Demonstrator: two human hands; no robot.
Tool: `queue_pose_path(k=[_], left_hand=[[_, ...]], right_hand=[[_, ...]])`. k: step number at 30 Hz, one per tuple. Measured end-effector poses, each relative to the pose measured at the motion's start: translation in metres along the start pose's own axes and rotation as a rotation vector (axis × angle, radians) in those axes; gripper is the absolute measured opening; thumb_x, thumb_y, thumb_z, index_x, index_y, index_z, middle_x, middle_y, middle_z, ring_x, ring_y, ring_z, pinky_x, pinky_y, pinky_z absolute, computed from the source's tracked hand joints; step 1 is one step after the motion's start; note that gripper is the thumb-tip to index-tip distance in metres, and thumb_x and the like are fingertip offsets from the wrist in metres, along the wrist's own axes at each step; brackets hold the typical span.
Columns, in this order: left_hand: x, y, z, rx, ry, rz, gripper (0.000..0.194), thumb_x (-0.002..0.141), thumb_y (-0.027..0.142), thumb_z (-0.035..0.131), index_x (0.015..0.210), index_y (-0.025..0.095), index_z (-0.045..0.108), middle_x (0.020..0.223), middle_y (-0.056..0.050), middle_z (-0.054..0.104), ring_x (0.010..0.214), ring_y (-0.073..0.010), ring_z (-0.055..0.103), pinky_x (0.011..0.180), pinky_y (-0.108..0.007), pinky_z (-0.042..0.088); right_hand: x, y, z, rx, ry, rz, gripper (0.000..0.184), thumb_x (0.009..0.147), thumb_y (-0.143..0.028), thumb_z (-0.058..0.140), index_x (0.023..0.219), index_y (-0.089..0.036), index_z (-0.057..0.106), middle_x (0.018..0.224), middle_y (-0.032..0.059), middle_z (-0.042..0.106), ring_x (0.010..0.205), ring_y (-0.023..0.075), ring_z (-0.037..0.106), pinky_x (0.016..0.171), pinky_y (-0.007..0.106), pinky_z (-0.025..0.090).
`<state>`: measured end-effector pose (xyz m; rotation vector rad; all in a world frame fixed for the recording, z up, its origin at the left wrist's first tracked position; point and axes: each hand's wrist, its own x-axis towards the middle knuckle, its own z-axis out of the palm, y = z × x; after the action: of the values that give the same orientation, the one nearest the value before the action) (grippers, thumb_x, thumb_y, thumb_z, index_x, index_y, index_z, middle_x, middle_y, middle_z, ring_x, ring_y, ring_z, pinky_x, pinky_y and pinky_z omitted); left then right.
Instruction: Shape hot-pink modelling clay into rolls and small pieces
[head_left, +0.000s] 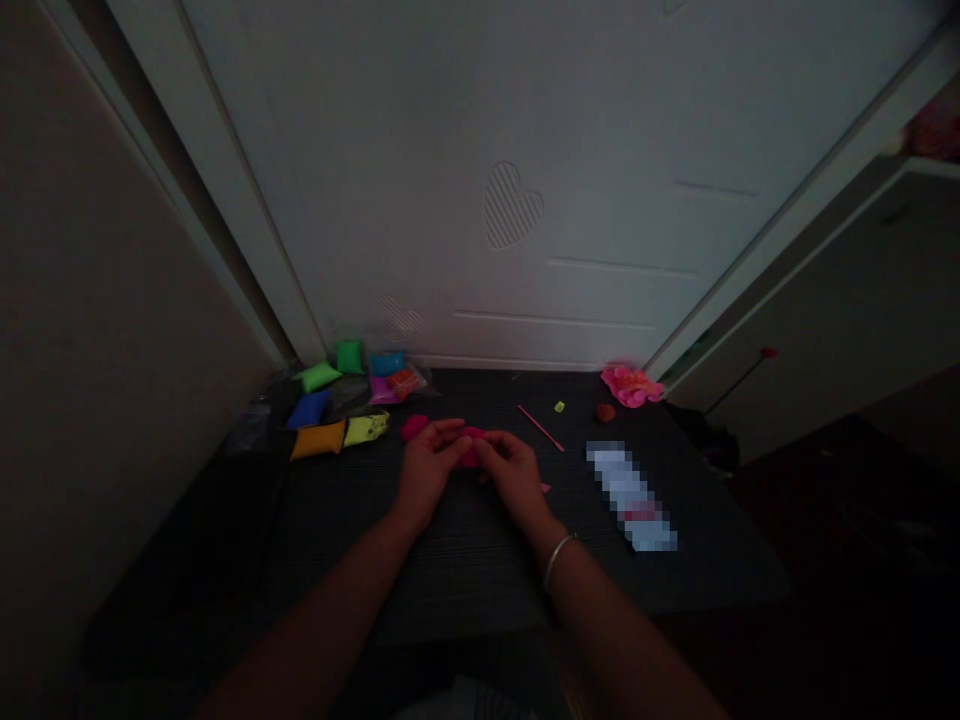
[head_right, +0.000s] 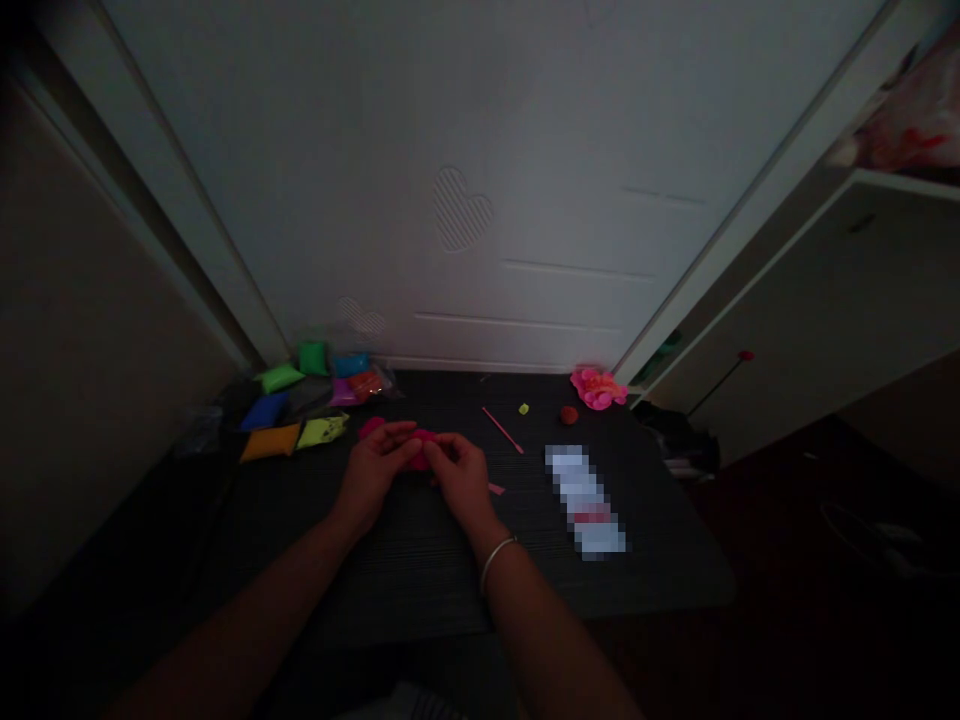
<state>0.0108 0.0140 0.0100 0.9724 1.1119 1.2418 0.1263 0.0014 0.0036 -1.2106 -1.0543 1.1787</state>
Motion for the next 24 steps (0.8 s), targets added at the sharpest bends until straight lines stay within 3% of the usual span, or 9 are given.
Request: queue_pose_path(k=[12, 19, 24], left_hand=[[0.0006, 0.0008, 0.0007, -0.022, 0.088, 0.032, 0.038, 0.057, 0.027, 0.069, 0.091, 0.012, 0.057, 0.077, -0.004, 0.063, 0.068, -0.0138, 0.060, 0.062, -0.026, 0.047], [-0.0006, 0.0021, -0.0010, -0.161, 0.015, -0.060, 0.037, 0.068, 0.036, 0.060, 0.097, 0.013, 0.057, 0.086, -0.007, 0.063, 0.071, -0.0147, 0.060, 0.058, -0.026, 0.050], [-0.0012, 0.0028, -0.0009, -0.178, -0.067, -0.126, 0.039, 0.063, 0.026, 0.066, 0.099, 0.015, 0.056, 0.084, -0.006, 0.064, 0.068, -0.0127, 0.060, 0.059, -0.025, 0.051]], right_hand=[[0.0004, 0.0015, -0.0004, -0.035, -0.031, -0.001, 0.022, 0.067, -0.035, 0.060, 0.077, -0.015, 0.061, 0.064, -0.0010, 0.058, 0.051, 0.0081, 0.049, 0.039, 0.017, 0.038], [0.0008, 0.0011, -0.0013, -0.008, 0.025, -0.022, 0.021, 0.068, -0.035, 0.059, 0.078, -0.016, 0.061, 0.064, -0.0013, 0.058, 0.049, 0.0078, 0.048, 0.040, 0.018, 0.039], [0.0018, 0.0031, -0.0019, 0.002, 0.024, -0.031, 0.022, 0.068, -0.036, 0.058, 0.079, -0.016, 0.061, 0.066, -0.0013, 0.059, 0.049, 0.0074, 0.048, 0.040, 0.018, 0.039]])
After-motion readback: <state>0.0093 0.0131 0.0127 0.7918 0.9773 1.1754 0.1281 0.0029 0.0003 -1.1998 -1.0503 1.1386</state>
